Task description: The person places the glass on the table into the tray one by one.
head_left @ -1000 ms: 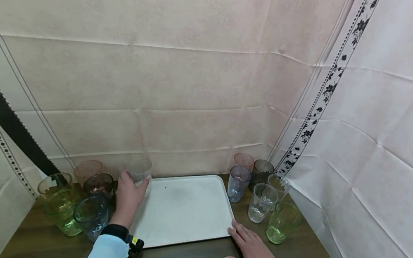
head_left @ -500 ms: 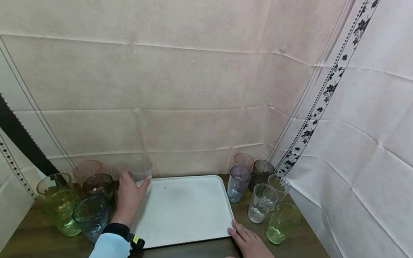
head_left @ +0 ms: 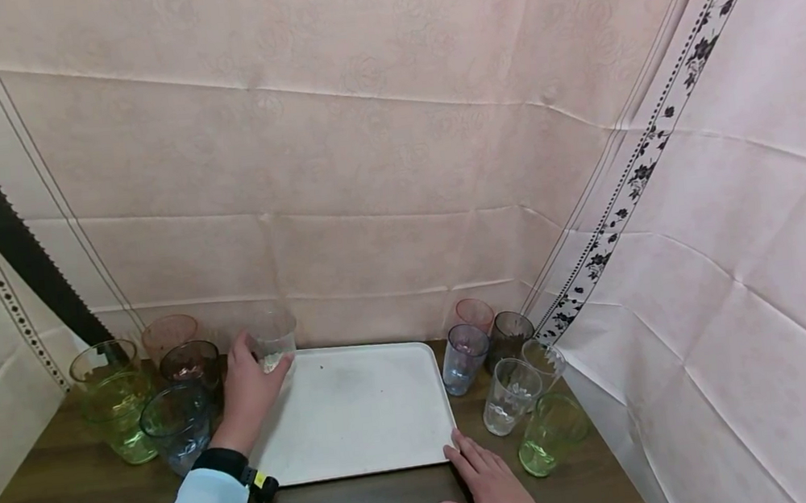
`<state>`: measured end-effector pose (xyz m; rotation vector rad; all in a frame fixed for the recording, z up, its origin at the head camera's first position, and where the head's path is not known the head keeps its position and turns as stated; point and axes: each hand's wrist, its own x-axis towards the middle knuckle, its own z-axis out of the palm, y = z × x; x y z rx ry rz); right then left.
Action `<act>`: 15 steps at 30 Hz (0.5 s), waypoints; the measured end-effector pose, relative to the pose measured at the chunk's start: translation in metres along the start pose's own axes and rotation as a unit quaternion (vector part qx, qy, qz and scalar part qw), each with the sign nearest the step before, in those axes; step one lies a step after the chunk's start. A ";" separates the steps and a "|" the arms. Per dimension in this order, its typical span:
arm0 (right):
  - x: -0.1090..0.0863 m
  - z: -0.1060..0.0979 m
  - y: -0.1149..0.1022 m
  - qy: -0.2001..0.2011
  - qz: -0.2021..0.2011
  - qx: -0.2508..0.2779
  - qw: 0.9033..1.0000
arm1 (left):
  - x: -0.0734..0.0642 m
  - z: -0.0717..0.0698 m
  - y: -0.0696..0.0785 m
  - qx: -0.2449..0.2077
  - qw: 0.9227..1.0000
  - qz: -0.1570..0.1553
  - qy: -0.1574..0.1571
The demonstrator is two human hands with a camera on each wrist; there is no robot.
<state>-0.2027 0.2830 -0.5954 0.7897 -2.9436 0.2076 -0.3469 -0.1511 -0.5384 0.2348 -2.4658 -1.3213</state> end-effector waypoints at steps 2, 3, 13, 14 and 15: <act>0.000 0.000 0.000 -0.004 0.003 0.002 1.000 | -0.004 -0.003 0.001 0.004 1.000 0.004 -0.005; 0.000 0.000 0.000 -0.005 0.004 0.004 1.000 | -0.006 -0.004 0.002 0.006 1.000 0.004 -0.010; 0.001 -0.004 -0.003 -0.018 0.011 0.016 1.000 | -0.037 -0.015 0.007 0.037 0.997 -0.008 -0.069; 0.001 -0.004 -0.003 -0.020 0.012 0.015 1.000 | -0.041 -0.016 0.008 0.038 0.997 -0.006 -0.072; 0.001 -0.004 -0.003 -0.022 0.013 0.015 1.000 | -0.045 -0.017 0.009 0.039 0.996 -0.004 -0.075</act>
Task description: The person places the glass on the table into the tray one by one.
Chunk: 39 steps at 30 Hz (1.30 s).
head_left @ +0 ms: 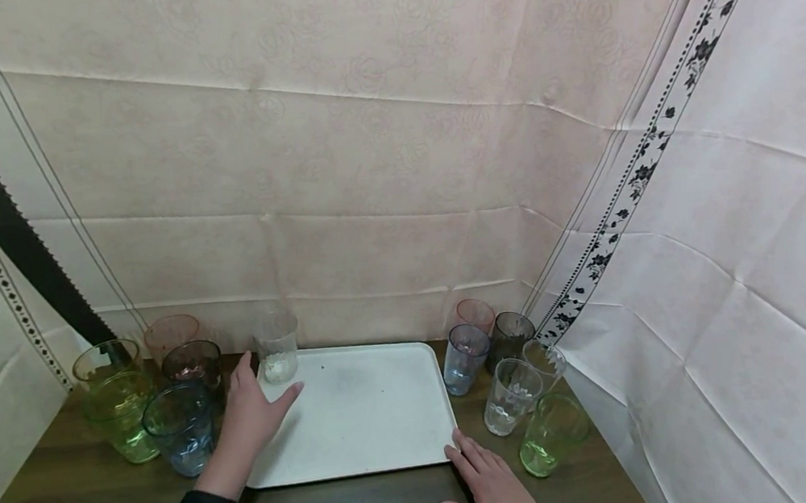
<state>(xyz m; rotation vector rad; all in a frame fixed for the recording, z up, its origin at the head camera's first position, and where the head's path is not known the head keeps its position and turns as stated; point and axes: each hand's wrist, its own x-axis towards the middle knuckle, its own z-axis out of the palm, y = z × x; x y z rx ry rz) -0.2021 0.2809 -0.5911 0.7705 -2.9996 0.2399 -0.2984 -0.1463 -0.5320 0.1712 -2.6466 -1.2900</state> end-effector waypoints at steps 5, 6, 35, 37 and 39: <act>0.000 0.001 0.000 0.005 -0.004 -0.002 1.000 | -0.022 -0.007 0.003 0.000 1.000 0.030 -0.001; 0.000 0.001 0.000 0.006 -0.005 -0.002 1.000 | -0.027 -0.009 0.004 0.000 0.999 0.039 0.001; 0.000 -0.002 -0.001 -0.008 0.003 0.008 1.000 | -0.122 -0.057 -0.034 0.005 0.999 -0.017 -0.035; 0.000 -0.002 -0.001 -0.010 0.002 0.005 1.000 | -0.124 -0.060 -0.042 0.017 1.000 -0.023 -0.008; 0.000 -0.002 -0.001 -0.010 0.001 0.002 1.000 | -0.125 -0.064 -0.050 0.026 0.999 -0.035 0.022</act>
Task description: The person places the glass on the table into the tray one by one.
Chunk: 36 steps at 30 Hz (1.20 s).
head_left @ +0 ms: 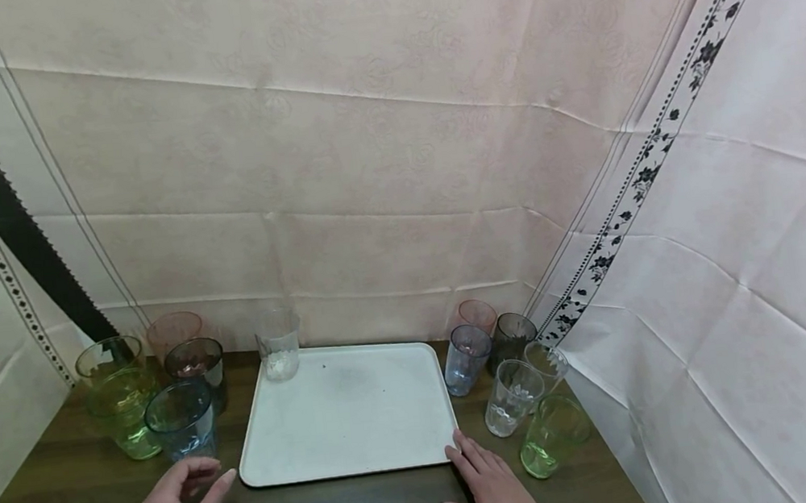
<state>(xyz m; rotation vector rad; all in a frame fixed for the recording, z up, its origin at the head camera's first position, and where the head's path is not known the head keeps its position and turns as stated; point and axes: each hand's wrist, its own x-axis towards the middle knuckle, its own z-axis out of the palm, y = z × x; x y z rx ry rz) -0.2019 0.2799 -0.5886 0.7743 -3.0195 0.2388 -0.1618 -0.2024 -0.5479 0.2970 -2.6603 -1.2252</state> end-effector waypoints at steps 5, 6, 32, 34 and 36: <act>0.000 0.000 0.002 0.013 -0.006 -0.005 1.000 | 0.005 -0.006 -0.018 0.017 0.997 -0.042 0.064; 0.000 0.001 0.002 0.014 -0.007 -0.006 1.000 | 0.007 -0.007 -0.021 0.019 0.996 -0.051 0.073; -0.001 0.003 0.002 0.015 -0.011 -0.012 1.000 | 0.046 -0.010 -0.012 -0.072 0.985 -0.108 0.114; -0.001 0.003 0.002 0.015 -0.011 -0.014 1.000 | 0.046 -0.009 -0.011 -0.071 0.985 -0.107 0.119; -0.001 0.003 0.002 0.014 -0.011 -0.016 1.000 | 0.047 -0.008 -0.011 -0.067 0.984 -0.104 0.125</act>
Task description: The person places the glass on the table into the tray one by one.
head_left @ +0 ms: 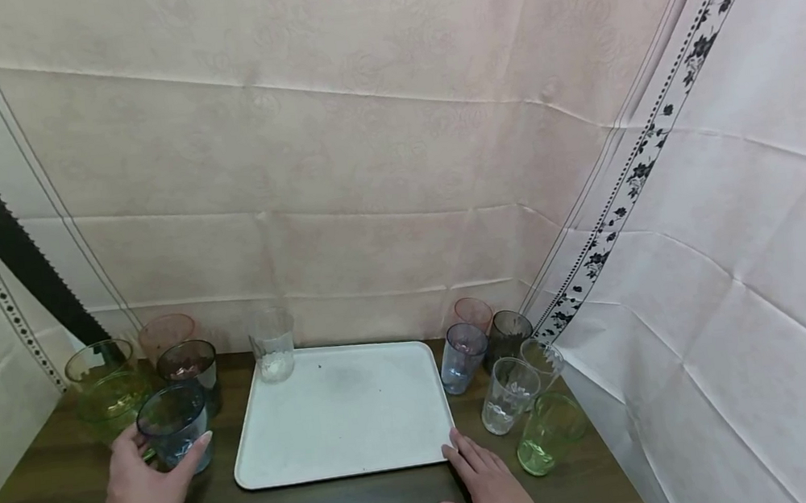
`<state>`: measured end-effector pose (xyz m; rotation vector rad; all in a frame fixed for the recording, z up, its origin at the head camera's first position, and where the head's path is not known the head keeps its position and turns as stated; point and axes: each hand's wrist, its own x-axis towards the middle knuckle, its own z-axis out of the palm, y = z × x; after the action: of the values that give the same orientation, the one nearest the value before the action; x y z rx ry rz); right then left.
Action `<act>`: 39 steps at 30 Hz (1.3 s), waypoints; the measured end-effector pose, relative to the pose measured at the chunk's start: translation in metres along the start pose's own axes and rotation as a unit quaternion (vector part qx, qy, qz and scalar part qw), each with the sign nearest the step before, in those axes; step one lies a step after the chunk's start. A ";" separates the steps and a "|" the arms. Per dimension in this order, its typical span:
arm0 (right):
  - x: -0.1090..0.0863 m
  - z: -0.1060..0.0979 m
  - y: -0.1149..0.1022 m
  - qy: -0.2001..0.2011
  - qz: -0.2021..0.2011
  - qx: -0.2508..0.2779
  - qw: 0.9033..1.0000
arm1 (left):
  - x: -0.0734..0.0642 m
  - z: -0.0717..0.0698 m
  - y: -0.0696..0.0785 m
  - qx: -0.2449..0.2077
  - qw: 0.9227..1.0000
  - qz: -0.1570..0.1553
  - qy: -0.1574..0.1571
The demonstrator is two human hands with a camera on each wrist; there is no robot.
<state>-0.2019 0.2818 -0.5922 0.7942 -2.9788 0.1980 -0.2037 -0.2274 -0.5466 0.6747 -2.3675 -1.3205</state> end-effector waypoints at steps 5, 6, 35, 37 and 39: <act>0.000 0.000 0.000 0.002 0.002 -0.006 1.000 | 0.001 0.003 -0.001 0.001 1.000 0.009 0.014; 0.000 0.001 0.000 0.003 0.002 -0.007 1.000 | 0.001 0.003 -0.001 -0.002 1.000 0.011 0.017; 0.001 0.003 0.002 0.003 0.001 -0.007 1.000 | -0.009 0.002 0.012 -0.026 0.999 0.018 -0.010; 0.001 0.003 0.002 0.003 0.001 -0.006 1.000 | -0.010 0.003 0.014 -0.029 0.999 0.020 -0.019; 0.001 0.002 0.002 0.001 0.002 -0.004 1.000 | -0.010 0.005 0.017 -0.030 0.999 0.024 -0.025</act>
<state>-0.2031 0.2826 -0.5947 0.7853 -2.9772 0.1878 -0.2020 -0.2101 -0.5351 0.5702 -2.3575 -1.3987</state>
